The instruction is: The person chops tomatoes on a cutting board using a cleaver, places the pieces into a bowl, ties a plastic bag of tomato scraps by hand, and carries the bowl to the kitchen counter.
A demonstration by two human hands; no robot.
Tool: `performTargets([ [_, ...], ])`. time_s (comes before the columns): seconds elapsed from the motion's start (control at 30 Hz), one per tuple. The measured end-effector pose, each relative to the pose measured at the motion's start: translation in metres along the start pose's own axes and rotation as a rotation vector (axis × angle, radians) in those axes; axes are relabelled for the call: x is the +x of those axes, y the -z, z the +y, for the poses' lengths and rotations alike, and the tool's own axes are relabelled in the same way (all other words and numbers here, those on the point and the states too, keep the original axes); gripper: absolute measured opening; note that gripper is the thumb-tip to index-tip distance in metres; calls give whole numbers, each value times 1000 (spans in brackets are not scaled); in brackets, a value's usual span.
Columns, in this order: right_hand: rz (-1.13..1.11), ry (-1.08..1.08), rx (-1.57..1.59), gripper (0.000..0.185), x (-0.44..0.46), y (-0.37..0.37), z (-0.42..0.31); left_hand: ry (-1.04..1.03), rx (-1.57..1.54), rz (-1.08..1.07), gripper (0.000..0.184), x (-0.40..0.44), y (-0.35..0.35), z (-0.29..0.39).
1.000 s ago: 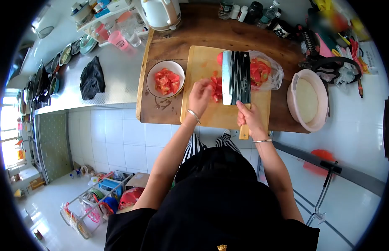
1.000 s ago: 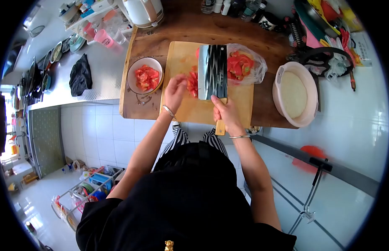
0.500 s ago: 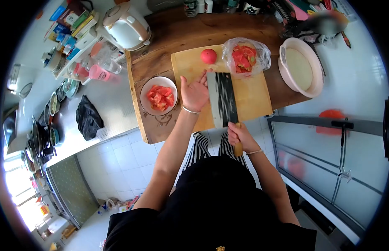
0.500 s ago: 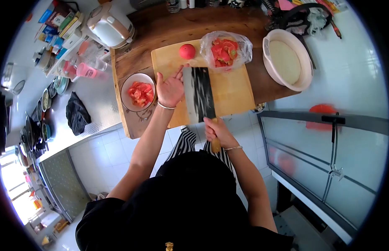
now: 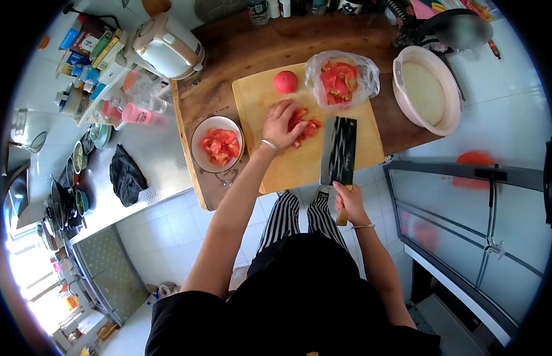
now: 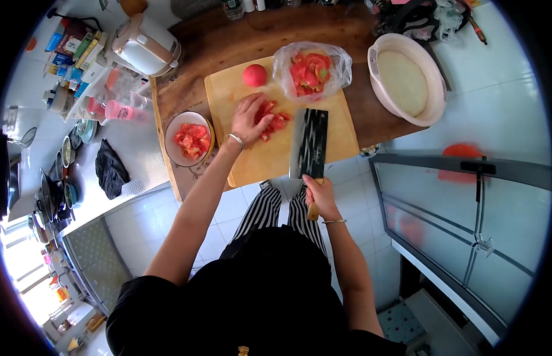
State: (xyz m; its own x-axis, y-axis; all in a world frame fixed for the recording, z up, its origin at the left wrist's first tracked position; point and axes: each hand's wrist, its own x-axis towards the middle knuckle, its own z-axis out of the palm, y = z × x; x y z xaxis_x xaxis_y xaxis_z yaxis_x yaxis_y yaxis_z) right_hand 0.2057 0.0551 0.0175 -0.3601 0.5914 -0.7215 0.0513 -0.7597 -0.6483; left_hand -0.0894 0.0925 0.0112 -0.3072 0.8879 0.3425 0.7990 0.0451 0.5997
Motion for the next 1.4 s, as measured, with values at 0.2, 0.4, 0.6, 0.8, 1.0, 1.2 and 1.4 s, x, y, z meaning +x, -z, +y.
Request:
performTargets([
  [0.2,14,6,-61,32,6,-31,4,-212,-128,-151,45,-5,-4,13],
  [0.4,-35,75,-200,31,6,-64,18,-16,-83,48,45,-35,-16,40],
  [0.6,-66,100,-154,23,1,-78,26,188,-168,211,45,-47,-27,49],
  [0.8,-17,72,-29,24,-5,-77,24,117,-39,227,53,-39,-25,47],
  [1.0,54,78,-127,27,3,-83,17,108,24,27,62,-25,-22,37],
  [1.2,28,79,-238,27,-3,-98,20,126,-202,137,57,-37,-26,42],
  [1.4,-133,122,-168,18,-23,-96,14,297,-307,220,47,-51,-1,56],
])
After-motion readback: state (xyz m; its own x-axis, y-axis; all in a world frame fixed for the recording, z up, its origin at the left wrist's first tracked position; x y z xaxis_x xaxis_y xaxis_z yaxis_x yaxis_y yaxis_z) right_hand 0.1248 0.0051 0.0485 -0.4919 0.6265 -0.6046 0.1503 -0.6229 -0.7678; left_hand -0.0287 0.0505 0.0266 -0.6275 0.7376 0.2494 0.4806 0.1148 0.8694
